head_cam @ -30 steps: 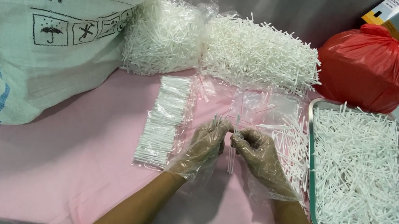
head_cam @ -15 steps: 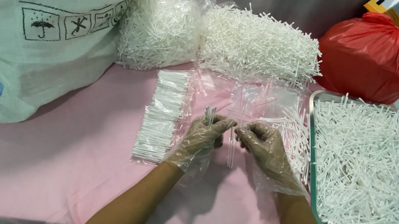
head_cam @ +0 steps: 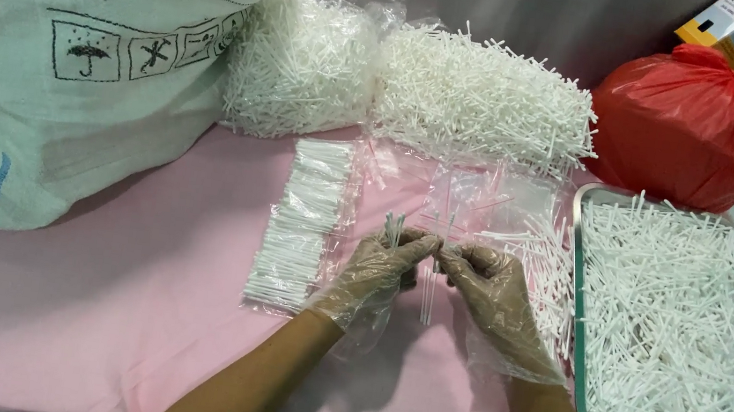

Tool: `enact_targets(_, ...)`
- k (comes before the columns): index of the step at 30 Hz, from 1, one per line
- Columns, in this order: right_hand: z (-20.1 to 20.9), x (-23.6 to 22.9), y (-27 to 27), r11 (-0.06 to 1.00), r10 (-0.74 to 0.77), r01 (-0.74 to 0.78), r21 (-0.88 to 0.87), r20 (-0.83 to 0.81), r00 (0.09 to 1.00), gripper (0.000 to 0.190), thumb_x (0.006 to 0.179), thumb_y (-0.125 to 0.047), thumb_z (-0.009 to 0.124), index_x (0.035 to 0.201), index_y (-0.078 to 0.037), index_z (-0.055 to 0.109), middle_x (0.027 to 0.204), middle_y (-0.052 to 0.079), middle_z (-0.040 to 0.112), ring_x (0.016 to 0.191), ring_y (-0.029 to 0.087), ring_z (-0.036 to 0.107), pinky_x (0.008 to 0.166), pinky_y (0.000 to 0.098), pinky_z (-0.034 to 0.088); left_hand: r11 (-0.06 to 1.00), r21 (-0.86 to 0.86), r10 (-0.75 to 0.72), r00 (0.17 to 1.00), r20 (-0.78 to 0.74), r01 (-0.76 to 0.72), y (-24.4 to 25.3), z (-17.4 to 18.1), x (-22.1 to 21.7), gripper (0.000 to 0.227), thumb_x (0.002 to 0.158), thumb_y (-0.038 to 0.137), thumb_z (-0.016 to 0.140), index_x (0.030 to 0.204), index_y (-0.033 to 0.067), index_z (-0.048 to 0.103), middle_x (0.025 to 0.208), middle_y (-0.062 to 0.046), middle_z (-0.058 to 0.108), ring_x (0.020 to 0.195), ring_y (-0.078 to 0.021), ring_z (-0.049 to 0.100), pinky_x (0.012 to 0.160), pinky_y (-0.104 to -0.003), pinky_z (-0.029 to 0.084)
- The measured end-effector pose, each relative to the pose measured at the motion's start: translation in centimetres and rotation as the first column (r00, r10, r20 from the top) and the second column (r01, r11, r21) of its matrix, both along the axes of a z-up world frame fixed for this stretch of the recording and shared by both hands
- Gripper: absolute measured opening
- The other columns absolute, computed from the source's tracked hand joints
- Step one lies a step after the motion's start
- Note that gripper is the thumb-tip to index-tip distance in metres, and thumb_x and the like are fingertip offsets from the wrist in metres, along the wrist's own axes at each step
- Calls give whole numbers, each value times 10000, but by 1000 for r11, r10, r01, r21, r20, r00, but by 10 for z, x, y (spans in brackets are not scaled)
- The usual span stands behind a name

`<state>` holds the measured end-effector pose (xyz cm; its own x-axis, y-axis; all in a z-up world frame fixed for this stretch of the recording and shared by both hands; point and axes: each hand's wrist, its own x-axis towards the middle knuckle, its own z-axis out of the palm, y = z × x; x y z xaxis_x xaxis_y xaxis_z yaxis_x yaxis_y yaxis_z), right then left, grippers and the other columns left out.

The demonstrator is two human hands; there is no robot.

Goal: Manually bundling small white plastic sticks and inserting them into small clear plastic bags for packaging.

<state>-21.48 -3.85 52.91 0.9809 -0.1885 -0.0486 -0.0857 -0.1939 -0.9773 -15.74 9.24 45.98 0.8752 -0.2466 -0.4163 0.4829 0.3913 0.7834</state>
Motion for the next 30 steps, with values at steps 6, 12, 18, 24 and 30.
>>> enact_targets(6, -30, -5, -10, 1000, 6, -6, 0, 28, 1000, 161, 862, -149, 801, 938, -7, 808, 745, 125, 751, 686, 148, 636, 616, 288, 552, 998, 60, 7, 1000, -14, -6, 2, 32, -16, 259, 822, 196, 857, 975, 15, 753, 484, -34, 442, 387, -92, 459, 456, -232, 465)
enact_targets(12, -74, -13, -50, 936, 190, -170, 309, -35, 981, 223, 950, -201, 673, 1007, 14, 696, 819, 163, 714, 641, 183, 664, 508, 278, 555, 965, 256, 39, 997, 68, -56, -6, -11, -3, 304, 869, 332, 772, 1071, 105, 771, 655, -31, 523, 592, -111, 535, 595, -249, 476)
enact_targets(18, -10, -25, -30, 945, 304, -256, 204, -258, 917, 263, 973, -213, 627, 802, -27, 550, 671, 119, 575, 487, 180, 553, 386, 273, 441, 947, -317, 198, 867, 457, -49, -36, -198, 41, 423, 947, 424, 671, 1285, 171, 644, 1130, -112, 731, 1023, -242, 706, 968, -393, 553)
enact_targets(24, 9, -32, -13, 970, 170, -221, -98, -369, 914, 333, 916, -237, 734, 663, -51, 623, 512, 54, 560, 402, 154, 515, 368, 261, 401, 413, -762, 327, 700, 635, 498, -52, -248, 94, 272, 954, 163, 721, 1197, 102, 615, 1020, -43, 673, 862, -106, 648, 741, -235, 578)
enact_targets(30, -21, -21, -7, 772, -135, -234, -591, -512, 848, 247, 731, -409, 745, 754, -173, 815, 678, 51, 766, 778, 258, 775, 681, 368, 592, -422, -667, -155, 677, 720, 613, -52, -248, 80, 535, 934, 189, 747, 1413, 81, 535, 1253, -99, 618, 1043, -124, 618, 884, -233, 567)
